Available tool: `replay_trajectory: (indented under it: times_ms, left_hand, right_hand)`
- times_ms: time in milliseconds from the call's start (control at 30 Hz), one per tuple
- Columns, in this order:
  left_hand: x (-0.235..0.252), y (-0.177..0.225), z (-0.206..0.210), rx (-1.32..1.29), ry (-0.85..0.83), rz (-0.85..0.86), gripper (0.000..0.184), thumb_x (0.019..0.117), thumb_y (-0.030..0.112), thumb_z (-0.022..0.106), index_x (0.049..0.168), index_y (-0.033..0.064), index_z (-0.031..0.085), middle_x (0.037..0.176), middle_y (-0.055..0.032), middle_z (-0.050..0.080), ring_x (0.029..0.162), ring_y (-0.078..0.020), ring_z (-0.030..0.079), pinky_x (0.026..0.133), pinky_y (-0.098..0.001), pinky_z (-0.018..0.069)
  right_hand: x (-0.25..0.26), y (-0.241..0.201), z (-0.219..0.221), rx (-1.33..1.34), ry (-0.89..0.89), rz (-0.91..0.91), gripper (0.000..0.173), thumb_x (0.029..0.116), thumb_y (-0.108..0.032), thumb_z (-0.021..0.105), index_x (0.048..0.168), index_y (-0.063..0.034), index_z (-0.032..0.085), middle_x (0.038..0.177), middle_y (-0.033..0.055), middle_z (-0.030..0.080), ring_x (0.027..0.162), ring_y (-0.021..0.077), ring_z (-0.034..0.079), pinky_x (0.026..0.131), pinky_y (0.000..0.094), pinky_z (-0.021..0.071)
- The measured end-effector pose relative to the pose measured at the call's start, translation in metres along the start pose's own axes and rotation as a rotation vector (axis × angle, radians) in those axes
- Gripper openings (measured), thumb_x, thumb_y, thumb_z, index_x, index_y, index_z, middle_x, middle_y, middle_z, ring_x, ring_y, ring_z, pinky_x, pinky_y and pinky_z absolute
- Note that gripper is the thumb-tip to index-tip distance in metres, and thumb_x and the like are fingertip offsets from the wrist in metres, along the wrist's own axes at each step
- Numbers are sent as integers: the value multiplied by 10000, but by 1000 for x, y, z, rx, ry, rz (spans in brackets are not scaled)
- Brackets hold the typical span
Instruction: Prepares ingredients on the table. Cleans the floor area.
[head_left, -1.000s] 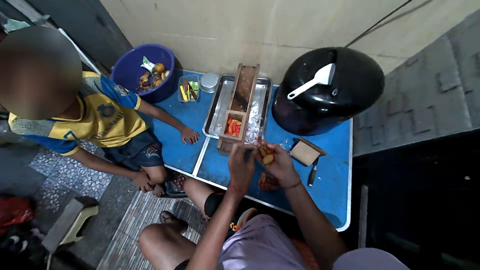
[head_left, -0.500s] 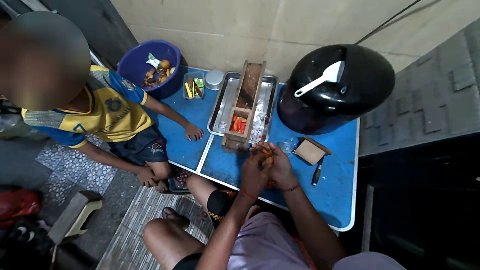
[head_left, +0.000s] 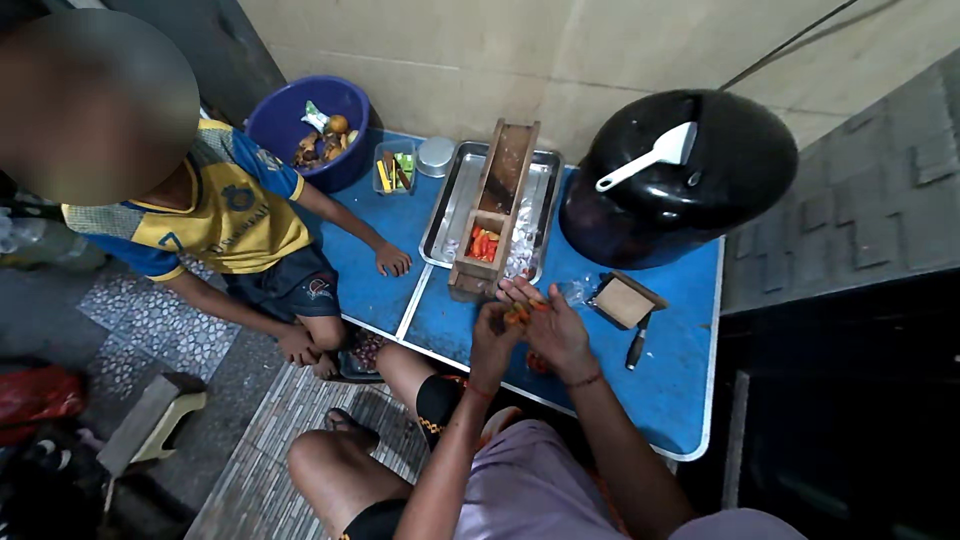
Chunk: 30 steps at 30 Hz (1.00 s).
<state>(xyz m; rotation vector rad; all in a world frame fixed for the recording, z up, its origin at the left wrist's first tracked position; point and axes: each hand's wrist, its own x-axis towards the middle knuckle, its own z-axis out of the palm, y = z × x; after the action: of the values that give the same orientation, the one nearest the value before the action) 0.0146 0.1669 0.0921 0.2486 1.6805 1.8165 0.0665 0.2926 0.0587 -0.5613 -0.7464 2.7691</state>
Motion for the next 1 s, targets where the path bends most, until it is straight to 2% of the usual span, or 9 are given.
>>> replay_trajectory:
  times_ms: [67,233,333,433,500,633,767,867,1000]
  left_hand:
    - [0,2,2,189,51,34,389,916,53,721,1251,-76,570,1113,-193,654,950,-198,663,854,-342,570]
    - [1,2,4,500,80,173,382,924,123,725,1246,-64,646,1195,-236,663,1095,-300,654,981,-442,524]
    - [1,3,6,560,98,180,393,901,138,753,1213,-80,657,1183,-250,650,1095,-327,642,980,-452,519]
    - [1,0,6,524,125,182,375,914,121,737,1215,-86,649,1188,-250,657,1085,-309,653,969,-436,529]
    - [0,-1,4,502,136,146,341,931,115,720,1205,-78,659,1117,-233,685,1013,-286,674,929,-433,542]
    - [-3,6,0,512,203,75,258,933,134,730,1119,-39,686,977,-181,700,884,-252,681,849,-425,555]
    - [-6,6,-4,611,253,226,178,908,58,721,1054,-43,717,984,-190,697,872,-260,678,823,-402,553]
    - [-8,-1,-5,695,232,390,149,896,-2,690,1023,-75,718,978,-220,695,868,-302,697,809,-422,578]
    - [-10,-8,-3,799,183,506,159,901,-48,652,1044,-86,708,1027,-241,691,904,-342,711,825,-440,597]
  right_hand:
    - [-1,2,2,-5,-49,-10,740,1107,-464,49,1409,-21,560,1370,121,665,1265,230,637,1040,380,529]
    - [-7,8,12,-77,-76,29,706,1113,-427,72,1376,-35,597,1365,86,663,1258,183,626,1038,342,523]
    - [-9,13,17,-100,-33,35,691,1120,-406,71,1386,-32,588,1366,83,668,1271,172,621,1053,342,511]
    - [-9,18,20,-109,-18,52,665,1122,-382,78,1356,-34,595,1296,80,697,1174,159,661,983,315,540]
    - [-8,20,19,-98,-1,74,649,1124,-378,87,1331,-34,597,1247,78,707,1124,160,677,952,315,555]
    - [-8,24,15,-195,172,86,492,1141,-332,231,1240,-30,607,1035,51,713,884,119,695,797,279,587]
    - [-15,22,7,-405,247,45,177,1053,-67,486,1084,-2,648,910,43,698,784,111,685,738,264,600]
    - [-20,15,8,-625,214,23,187,1035,-65,519,1102,31,665,885,33,712,757,90,685,728,261,595]
    - [-24,8,13,-915,209,-38,171,1012,-46,588,1098,54,698,858,38,715,717,61,673,705,235,587]
